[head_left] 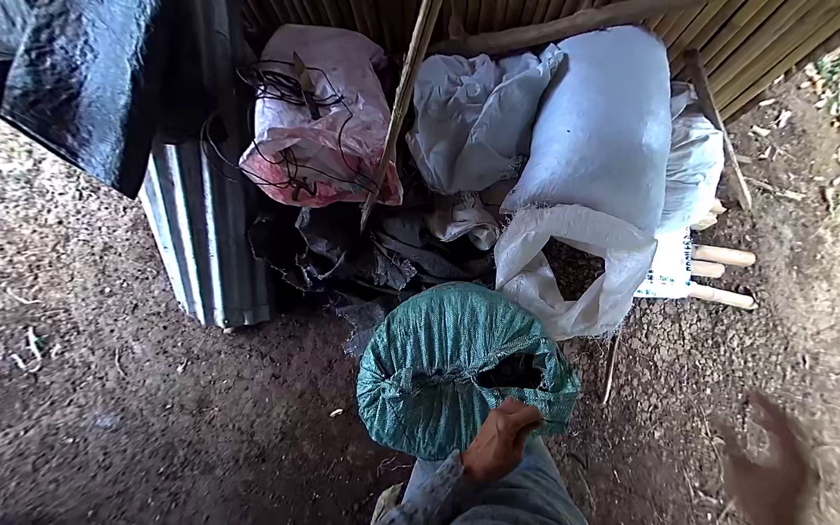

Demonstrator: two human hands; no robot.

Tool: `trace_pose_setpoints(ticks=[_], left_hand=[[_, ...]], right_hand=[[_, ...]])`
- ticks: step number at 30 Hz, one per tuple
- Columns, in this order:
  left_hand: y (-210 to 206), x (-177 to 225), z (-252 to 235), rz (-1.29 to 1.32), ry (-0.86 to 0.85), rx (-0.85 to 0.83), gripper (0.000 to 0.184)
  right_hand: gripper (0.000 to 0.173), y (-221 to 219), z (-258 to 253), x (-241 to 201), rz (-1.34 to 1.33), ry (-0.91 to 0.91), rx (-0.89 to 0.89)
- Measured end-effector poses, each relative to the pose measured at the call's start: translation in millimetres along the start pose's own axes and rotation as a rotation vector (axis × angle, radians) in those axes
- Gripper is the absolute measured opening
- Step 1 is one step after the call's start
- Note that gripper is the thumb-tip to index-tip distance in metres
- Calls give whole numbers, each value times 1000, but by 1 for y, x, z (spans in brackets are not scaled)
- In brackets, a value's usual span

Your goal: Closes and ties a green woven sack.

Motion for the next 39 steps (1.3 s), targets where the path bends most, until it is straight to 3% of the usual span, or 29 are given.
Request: trace_pose_setpoints(ticks=[2, 4, 8, 10, 12, 17, 25, 29, 31, 32, 34, 36, 38, 39], left_hand=[[7, 12, 2, 115, 58, 182, 21], [17, 18, 8, 181, 94, 399, 23], [17, 12, 26, 262, 220, 757, 23], [-5, 1, 23, 310, 235, 864, 22], [-24, -11, 18, 378, 236, 982, 22], [-63, -27, 31, 464, 187, 1185, 20], [-95, -26, 48, 375, 141, 1113, 21], [-99, -19, 53, 466, 142, 1072, 22], [-90, -17, 52, 549, 104, 1132, 27], [-81, -15, 54, 558, 120, 1186, 30], [-55, -13, 57, 447, 324, 1212, 38], [-35, -14, 51, 294, 599, 942, 47], [-25, -18, 39, 189, 691, 669, 37], [-22, -20, 35, 183, 688, 644, 30]], right_hand=[[55, -110, -31, -103, -299, 423, -279], [46, -175, -28, -168, -474, 801, -526], [29, -217, -32, -199, -461, 1235, -707], [20, -227, -36, -194, -411, 1323, -767], [15, -239, -34, -181, -439, 1328, -703], [20, -252, -11, -154, -593, 1280, -601], [24, -245, 19, -125, -609, 1219, -527], [17, -224, 19, -120, -483, 1244, -553], [17, -217, 16, -113, -438, 1234, -536], [14, -214, 16, -109, -432, 1248, -492], [13, -207, 21, -111, -403, 1325, -398], [14, -197, 32, -120, -339, 1448, -313], [15, -191, 43, -128, -325, 1547, -251], [15, -188, 41, -131, -332, 1559, -259]])
Point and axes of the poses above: each hand's wrist, its own z-axis away from the middle knuckle, its own y-axis out of the back of the hand, x = y × z, the point moved 2 cm from there along -z, towards the middle knuckle, and after that the axes turned 12 degrees about z, right-handed, at the moved point
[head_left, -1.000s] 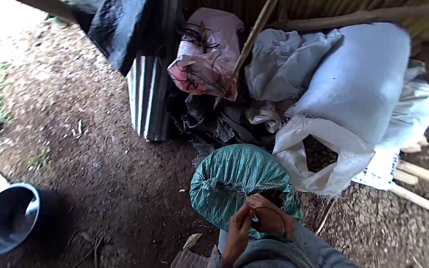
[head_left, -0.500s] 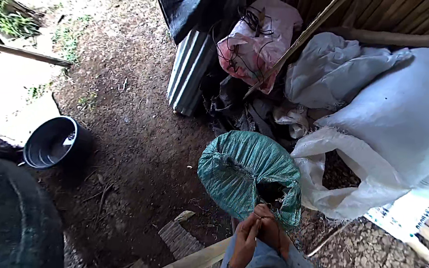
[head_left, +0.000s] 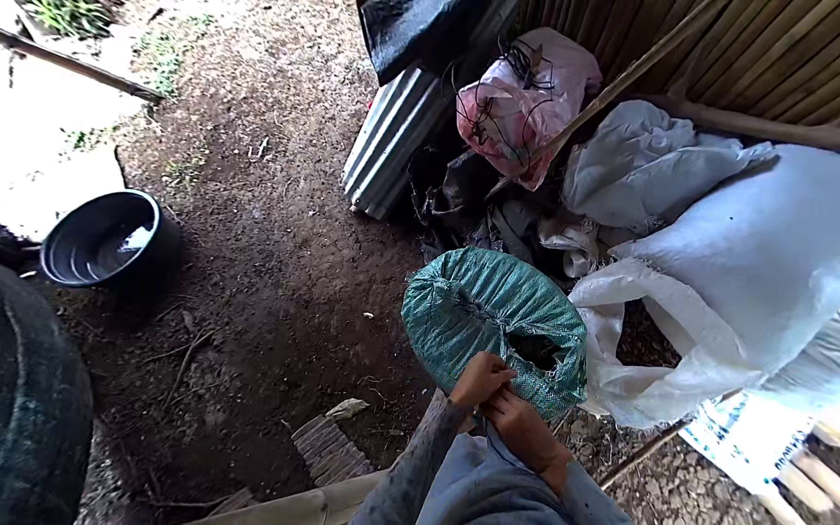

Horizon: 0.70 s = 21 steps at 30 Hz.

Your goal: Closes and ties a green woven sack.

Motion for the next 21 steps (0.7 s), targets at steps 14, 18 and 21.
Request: trace_pose_setpoints(ticks=[14, 18, 21], left_hand=[[2, -16, 5, -515, -141, 87, 26], [-17, -58, -6, -399, -74, 119, 28], [-33, -58, -11, -378, -94, 183, 29]], right_hand=[[32, -28, -13, 127, -316, -1017, -532], [24, -35, -11, 139, -506, -1025, -444], [15, -29, -7, 149, -662, -1071, -410]])
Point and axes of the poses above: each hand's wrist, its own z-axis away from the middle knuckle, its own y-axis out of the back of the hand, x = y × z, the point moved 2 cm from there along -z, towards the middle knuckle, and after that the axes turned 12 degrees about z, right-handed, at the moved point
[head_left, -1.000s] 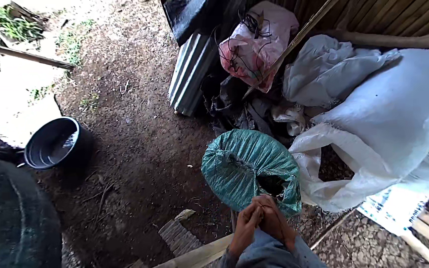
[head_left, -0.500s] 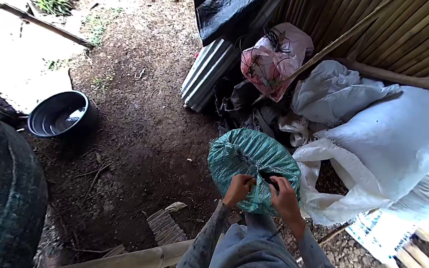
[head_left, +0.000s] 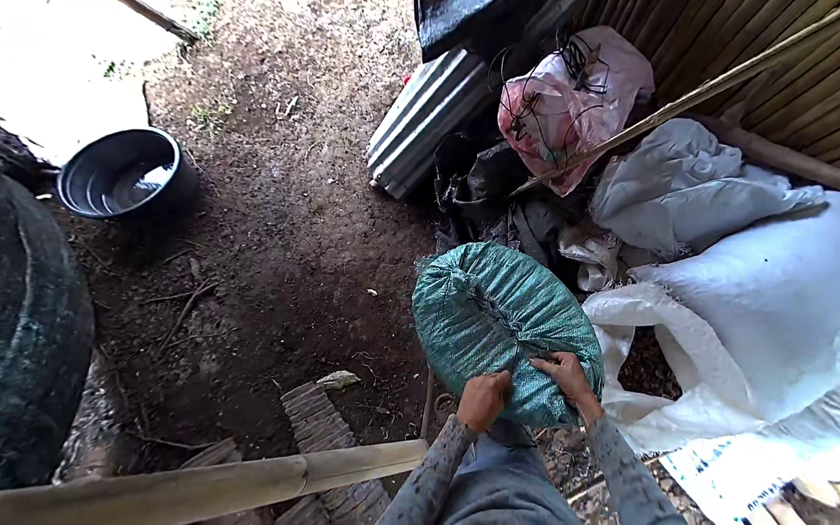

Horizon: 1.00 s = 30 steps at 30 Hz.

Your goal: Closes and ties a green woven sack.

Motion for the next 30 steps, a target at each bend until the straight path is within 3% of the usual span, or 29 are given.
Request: trace_pose_setpoints(ticks=[9, 13, 19, 23, 26, 28, 30], left_hand=[[-9, -10, -3, -19, -54, 124, 28], [-14, -16, -1, -8, -94, 139, 28], [-24, -16, 12, 64, -83, 179, 27], [-29, -17, 20, -10, -376, 463, 16], [-25, -2, 20, -56, -609, 487, 18], [-26, 12, 14, 73, -622, 428, 20], [-29, 20, 10, 412, -441, 458, 23]], right_hand=[[20, 4, -4, -10, -102, -130, -142], [31, 3, -2, -14, -79, -147, -273], [27, 4, -2, -10, -23, -172, -478], [43, 10, 6, -5, -136, -190, -335], [47, 11, 4, -8, -204, -231, -392], [47, 12, -3, -11, -189, -249, -485], [44, 13, -8, -15, -149, -262, -550]])
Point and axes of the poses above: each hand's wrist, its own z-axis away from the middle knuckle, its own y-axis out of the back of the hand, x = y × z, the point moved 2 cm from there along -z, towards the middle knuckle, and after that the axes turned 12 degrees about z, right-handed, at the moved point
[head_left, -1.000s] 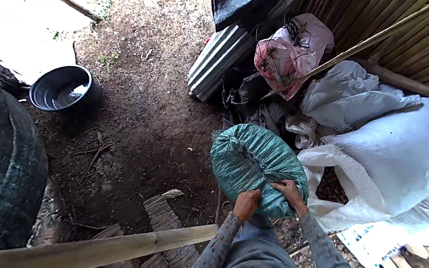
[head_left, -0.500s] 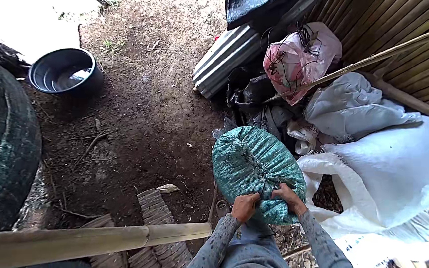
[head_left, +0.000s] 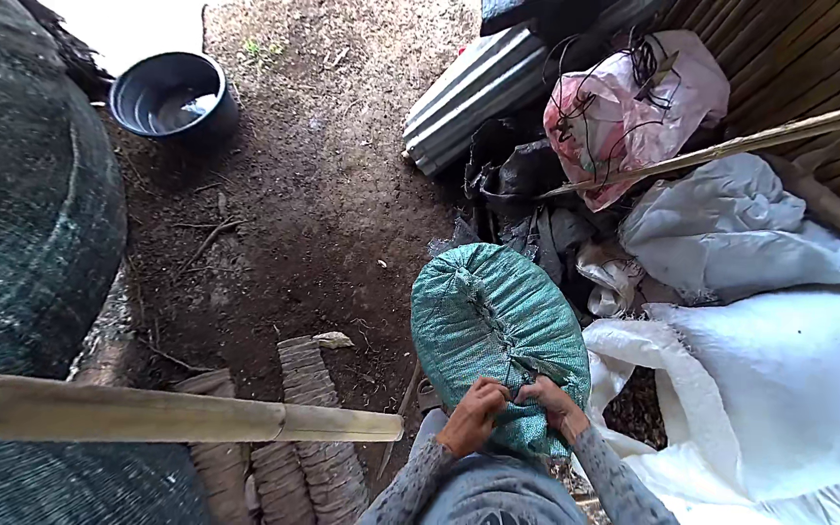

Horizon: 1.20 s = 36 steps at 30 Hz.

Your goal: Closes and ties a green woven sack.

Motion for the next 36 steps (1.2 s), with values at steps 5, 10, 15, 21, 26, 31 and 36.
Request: trace_pose_setpoints(ticks=[5, 10, 15, 21, 26, 31, 36], left_hand=[[-4, -7, -13, 411, 481, 490, 34], [-9, 3, -29, -89, 517, 368, 28], [-6, 11, -37, -181, 645, 223, 28], [1, 21, -43, -121, 665, 97, 29], [-1, 19, -37, 104, 673, 166, 28], [1, 14, -39, 219, 737, 176, 25], [-4, 4, -35, 143, 748, 171, 27]], right_hand=[[37, -1, 7, 0, -137, -19, 92], [42, 0, 9, -7, -127, 1, -31], [42, 3, 3, -10, -144, -38, -33], [29, 7, 6, -12, -241, -68, -70], [30, 12, 3, -12, -114, 35, -74], [23, 14, 8, -12, -171, -31, -30], [29, 14, 14, -15, -451, -64, -53]])
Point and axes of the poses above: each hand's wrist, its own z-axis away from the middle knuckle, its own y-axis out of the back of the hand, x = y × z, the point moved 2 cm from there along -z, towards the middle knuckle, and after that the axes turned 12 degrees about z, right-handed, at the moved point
